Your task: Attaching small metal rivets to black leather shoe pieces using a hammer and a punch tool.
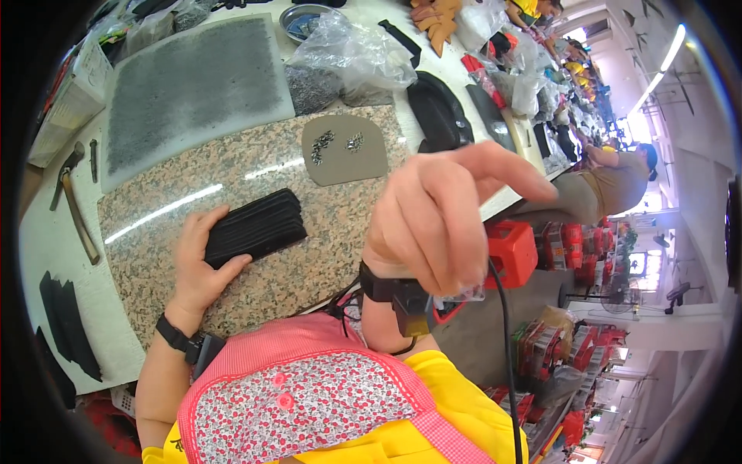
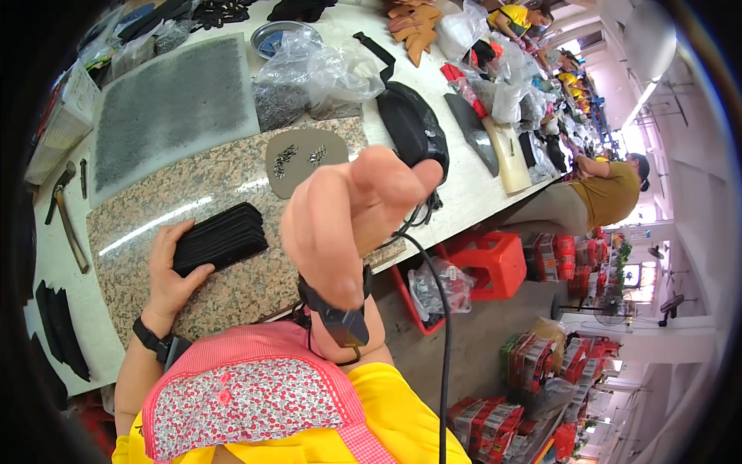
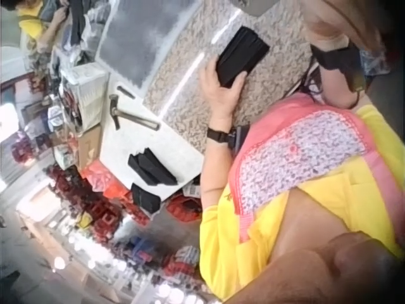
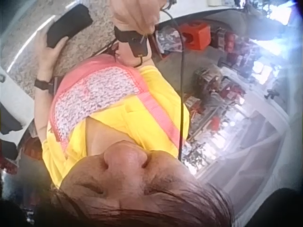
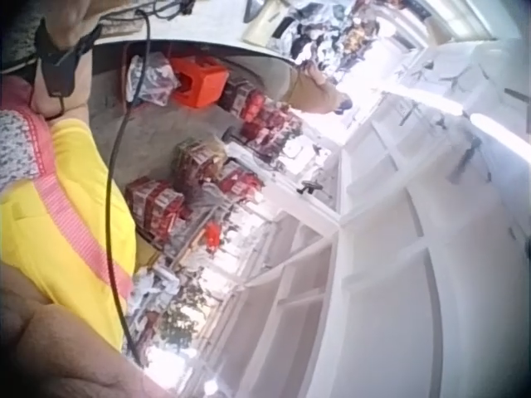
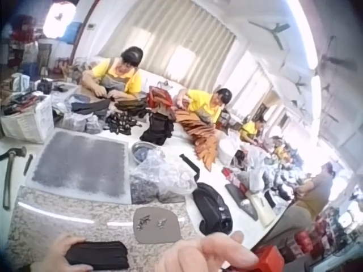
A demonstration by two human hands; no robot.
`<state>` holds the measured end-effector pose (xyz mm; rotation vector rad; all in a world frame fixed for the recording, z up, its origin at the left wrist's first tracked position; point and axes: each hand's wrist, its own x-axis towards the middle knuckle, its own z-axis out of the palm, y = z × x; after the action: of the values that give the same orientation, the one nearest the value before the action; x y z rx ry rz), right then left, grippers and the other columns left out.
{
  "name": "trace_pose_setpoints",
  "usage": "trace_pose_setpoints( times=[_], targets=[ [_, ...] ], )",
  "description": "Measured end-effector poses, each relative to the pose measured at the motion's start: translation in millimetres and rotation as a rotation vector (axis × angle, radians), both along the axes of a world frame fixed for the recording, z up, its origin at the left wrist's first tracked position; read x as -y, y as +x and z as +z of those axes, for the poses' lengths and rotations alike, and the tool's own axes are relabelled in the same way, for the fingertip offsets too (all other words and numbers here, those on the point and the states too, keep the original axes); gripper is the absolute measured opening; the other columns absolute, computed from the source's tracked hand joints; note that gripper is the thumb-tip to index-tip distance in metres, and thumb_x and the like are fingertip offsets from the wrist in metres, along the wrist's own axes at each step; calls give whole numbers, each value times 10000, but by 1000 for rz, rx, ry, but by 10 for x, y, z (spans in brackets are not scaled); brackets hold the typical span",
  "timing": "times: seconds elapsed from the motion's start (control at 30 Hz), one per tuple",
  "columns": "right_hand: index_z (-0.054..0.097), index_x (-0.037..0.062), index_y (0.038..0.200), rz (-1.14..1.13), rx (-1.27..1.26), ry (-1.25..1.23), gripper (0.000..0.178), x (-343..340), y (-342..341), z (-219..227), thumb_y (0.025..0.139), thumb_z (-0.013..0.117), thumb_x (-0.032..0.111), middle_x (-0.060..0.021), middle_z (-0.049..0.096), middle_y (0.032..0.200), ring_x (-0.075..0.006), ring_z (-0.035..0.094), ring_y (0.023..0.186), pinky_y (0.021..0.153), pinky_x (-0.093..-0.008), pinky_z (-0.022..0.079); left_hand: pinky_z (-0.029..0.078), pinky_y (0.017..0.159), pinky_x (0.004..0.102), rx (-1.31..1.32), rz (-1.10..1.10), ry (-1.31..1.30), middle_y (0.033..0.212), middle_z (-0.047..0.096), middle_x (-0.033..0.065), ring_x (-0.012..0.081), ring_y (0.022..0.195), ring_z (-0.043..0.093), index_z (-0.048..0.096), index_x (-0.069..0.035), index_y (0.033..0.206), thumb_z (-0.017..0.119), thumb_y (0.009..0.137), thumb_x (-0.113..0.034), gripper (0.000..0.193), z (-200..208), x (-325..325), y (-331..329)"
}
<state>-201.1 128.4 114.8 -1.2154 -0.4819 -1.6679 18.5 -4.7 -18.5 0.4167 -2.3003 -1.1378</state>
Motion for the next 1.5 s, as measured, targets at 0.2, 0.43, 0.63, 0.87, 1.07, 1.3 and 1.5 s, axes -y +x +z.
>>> trace_pose_setpoints(
  times=[0.2, 0.43, 0.63, 0.87, 1.07, 1.3, 1.5],
  targets=[
    [517, 302, 1379, -12, 14, -79, 464, -27, 99, 224, 1065, 241, 503, -254, 668, 930, -245, 686, 610, 506, -301, 577, 477, 837, 381, 6, -4, -6, 1073, 585, 134, 315, 971, 593, 594, -59, 1262, 855, 634, -182, 692, 19, -14, 23],
    [533, 64, 1351, -204, 566, 159, 576, -71, 80, 53, 1040, 357, 515, -157, 554, 884, -187, 583, 568, 454, -287, 517, 484, 834, 383, 6, 13, -1, 1082, 593, 136, 315, 963, 605, 596, -56, 1260, 857, 634, -180, 689, 23, -22, 30],
    [550, -27, 1164, -414, 1012, 481, 743, -67, -302, -549, 955, 386, 666, -77, 490, 907, -140, 523, 655, 498, -259, 439, 489, 844, 374, -21, 19, -3, 1092, 602, 138, 315, 971, 608, 595, -56, 1261, 854, 639, -164, 683, 30, -20, 3],
    [532, -46, 1154, -436, 1133, 371, 689, -187, -481, -708, 948, 431, 603, -85, 517, 917, -142, 570, 658, 492, -266, 469, 472, 852, 385, -33, 0, 38, 1083, 597, 144, 319, 978, 594, 591, -40, 1260, 850, 644, -214, 690, -23, 16, 34],
    [544, -46, 1138, -448, 1094, 354, 441, -242, -563, -660, 952, 492, 351, -91, 557, 884, -150, 589, 626, 481, -263, 492, 485, 814, 387, -68, -17, 3, 1040, 587, 143, 327, 941, 596, 594, -45, 1245, 853, 650, -196, 667, -7, 23, 24],
    [691, 39, 910, -1262, -863, 1365, 282, 214, 54, -493, 942, 608, 307, -72, 673, 780, -208, 649, 663, 582, -278, 505, 486, 825, 386, -26, 10, 0, 1068, 591, 143, 319, 954, 601, 593, -54, 1264, 853, 646, -191, 684, -5, -10, 47],
    [703, 46, 855, -1663, -1385, 1000, 178, 309, 115, -693, 872, 684, 223, -100, 678, 756, -229, 651, 631, 582, -347, 490, 486, 833, 379, 5, -3, 9, 1079, 597, 137, 311, 964, 606, 598, -56, 1269, 859, 633, -187, 699, 9, -4, 9]
  ],
)
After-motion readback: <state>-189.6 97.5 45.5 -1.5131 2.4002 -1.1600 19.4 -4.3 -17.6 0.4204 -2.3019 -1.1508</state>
